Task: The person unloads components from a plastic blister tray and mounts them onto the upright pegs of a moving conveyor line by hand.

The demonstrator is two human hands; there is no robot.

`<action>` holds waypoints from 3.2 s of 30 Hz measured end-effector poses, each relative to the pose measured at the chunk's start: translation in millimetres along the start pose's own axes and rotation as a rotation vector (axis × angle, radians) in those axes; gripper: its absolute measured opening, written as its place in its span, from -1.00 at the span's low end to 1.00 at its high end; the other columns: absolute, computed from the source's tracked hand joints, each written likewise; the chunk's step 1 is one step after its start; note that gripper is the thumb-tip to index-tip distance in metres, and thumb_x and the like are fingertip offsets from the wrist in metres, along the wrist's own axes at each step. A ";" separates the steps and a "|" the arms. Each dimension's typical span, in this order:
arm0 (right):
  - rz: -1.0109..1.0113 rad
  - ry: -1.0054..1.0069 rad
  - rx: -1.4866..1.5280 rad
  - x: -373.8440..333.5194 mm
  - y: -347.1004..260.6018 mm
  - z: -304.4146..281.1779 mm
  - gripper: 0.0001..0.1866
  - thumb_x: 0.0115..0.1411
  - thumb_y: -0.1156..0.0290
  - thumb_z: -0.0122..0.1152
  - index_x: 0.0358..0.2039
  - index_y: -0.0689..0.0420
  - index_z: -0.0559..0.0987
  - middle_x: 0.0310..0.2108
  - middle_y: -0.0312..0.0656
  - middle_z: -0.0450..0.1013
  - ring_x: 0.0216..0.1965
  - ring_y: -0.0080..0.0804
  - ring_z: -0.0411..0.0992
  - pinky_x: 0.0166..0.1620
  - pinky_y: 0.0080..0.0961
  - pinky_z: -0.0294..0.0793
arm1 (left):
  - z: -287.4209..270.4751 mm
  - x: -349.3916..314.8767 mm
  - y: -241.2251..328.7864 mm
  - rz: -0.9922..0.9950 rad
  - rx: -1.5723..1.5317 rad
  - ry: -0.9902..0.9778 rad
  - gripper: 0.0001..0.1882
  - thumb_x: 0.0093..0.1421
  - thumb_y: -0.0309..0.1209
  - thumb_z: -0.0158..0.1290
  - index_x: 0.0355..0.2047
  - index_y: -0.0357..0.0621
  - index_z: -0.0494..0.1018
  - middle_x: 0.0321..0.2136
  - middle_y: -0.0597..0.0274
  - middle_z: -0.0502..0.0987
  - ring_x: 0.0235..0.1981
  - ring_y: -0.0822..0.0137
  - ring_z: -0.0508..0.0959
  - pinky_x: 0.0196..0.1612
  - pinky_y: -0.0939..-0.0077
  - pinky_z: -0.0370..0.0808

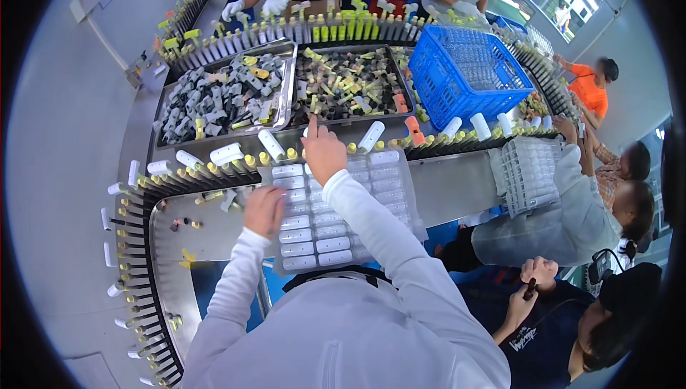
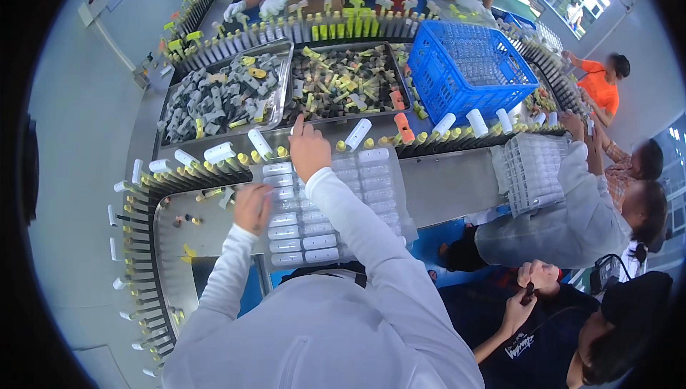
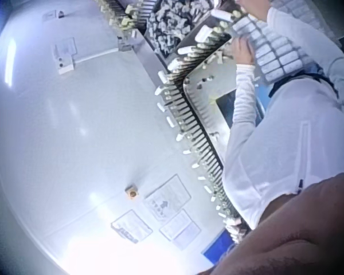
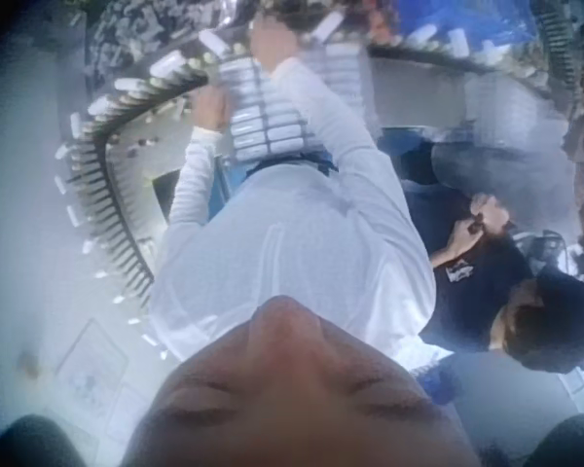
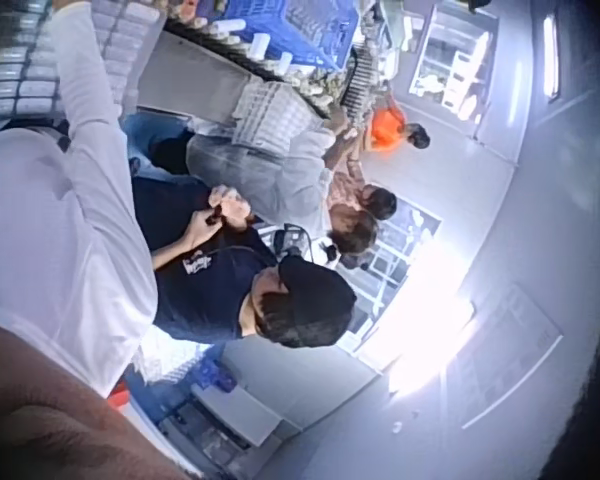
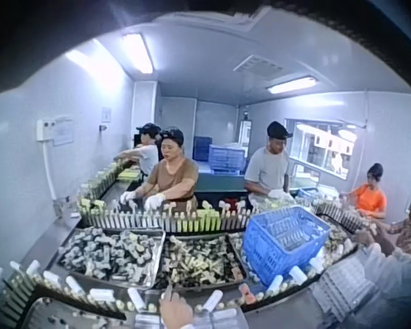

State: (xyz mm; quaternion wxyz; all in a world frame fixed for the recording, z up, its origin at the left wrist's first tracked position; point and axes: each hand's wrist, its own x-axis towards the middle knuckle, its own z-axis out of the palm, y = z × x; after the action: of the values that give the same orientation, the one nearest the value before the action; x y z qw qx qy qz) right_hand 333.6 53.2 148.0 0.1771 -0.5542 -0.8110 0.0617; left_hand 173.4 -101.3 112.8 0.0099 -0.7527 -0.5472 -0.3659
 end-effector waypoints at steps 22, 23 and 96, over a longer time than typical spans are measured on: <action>-0.271 -0.184 0.340 -213.7 27.4 -51.1 -0.75 0.13 0.32 0.23 -0.16 0.02 0.51 -0.20 -0.20 0.34 -0.09 -0.20 0.34 -0.05 -0.21 0.39 | 27.0 174.1 47.8 0.141 -0.213 -0.312 -0.59 0.07 -0.45 0.22 -0.04 -0.15 0.45 -0.11 0.00 0.55 -0.12 -0.06 0.52 0.00 0.16 0.43; -0.257 -0.194 0.334 -212.7 27.6 -49.7 -0.73 0.12 0.31 0.24 -0.15 0.01 0.51 -0.20 -0.20 0.34 -0.09 -0.20 0.33 -0.05 -0.20 0.40 | 37.5 188.8 41.2 0.172 -0.161 -0.353 -0.62 0.10 -0.41 0.19 -0.05 -0.15 0.44 -0.14 0.01 0.56 -0.10 -0.05 0.52 0.03 0.18 0.41; -0.097 0.429 0.385 -111.5 116.3 -47.4 -0.56 0.05 0.21 0.39 -0.10 0.09 0.49 -0.10 -0.14 0.46 0.03 -0.08 0.36 0.12 -0.18 0.30 | 60.7 27.6 2.1 -0.307 0.104 -0.004 -0.49 0.10 -0.38 0.11 0.08 -0.15 0.33 0.08 -0.03 0.35 0.16 -0.09 0.28 0.23 0.03 0.11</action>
State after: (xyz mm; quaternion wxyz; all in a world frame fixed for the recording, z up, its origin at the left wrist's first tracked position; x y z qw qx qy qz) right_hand 488.4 -10.0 133.2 0.4492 -0.4713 -0.7540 0.0873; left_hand 211.7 -54.4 84.7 -0.0082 -0.6596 -0.6739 -0.3328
